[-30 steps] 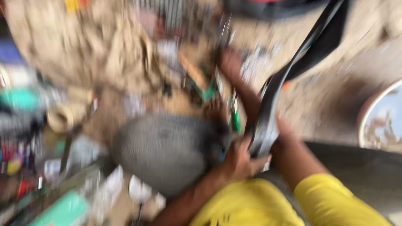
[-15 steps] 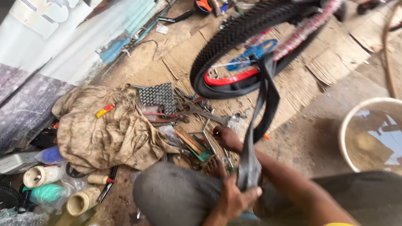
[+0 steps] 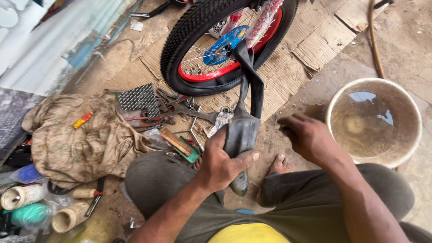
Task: The person applies glue to a bicycle inner tube, then cuts a blue patch with scissors and applies it to the tube. The person works while sitting on the ground in a cluttered workshop.
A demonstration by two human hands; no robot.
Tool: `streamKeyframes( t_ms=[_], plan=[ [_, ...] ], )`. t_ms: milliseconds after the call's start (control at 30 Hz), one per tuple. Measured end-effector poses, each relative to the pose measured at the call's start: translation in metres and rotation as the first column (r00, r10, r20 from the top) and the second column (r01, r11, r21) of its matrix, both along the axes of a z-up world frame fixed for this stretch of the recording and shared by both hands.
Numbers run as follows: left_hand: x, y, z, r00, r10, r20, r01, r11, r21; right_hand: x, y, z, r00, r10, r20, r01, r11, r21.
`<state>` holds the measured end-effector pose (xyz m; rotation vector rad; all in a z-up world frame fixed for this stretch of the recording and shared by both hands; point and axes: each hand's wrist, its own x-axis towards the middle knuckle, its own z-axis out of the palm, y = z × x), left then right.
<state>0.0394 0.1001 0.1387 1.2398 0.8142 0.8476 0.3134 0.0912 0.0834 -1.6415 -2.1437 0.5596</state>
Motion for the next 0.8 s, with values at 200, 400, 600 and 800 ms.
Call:
streamKeyframes(
  t_ms=[200,400,600,800],
  plan=[
    [0.01,0.029,0.018,0.991,-0.059,0.117,0.057,0.998,0.02,0.008,0.029,0.008,0.989,-0.063,0.137,0.076,0.993,-0.091],
    [0.007,0.039,0.033,0.989,-0.144,0.042,0.146,0.988,-0.041,0.002,0.039,-0.001,0.99,0.041,0.131,-0.006,0.967,-0.253],
    [0.008,0.048,0.03,0.989,-0.054,0.134,0.067,0.993,-0.092,-0.006,0.048,-0.01,0.993,0.08,0.086,-0.061,0.976,-0.208],
    [0.023,0.062,-0.02,0.992,0.115,0.054,-0.114,0.993,-0.028,-0.013,0.061,-0.018,0.999,-0.019,0.038,0.027,0.977,-0.211]
  ],
)
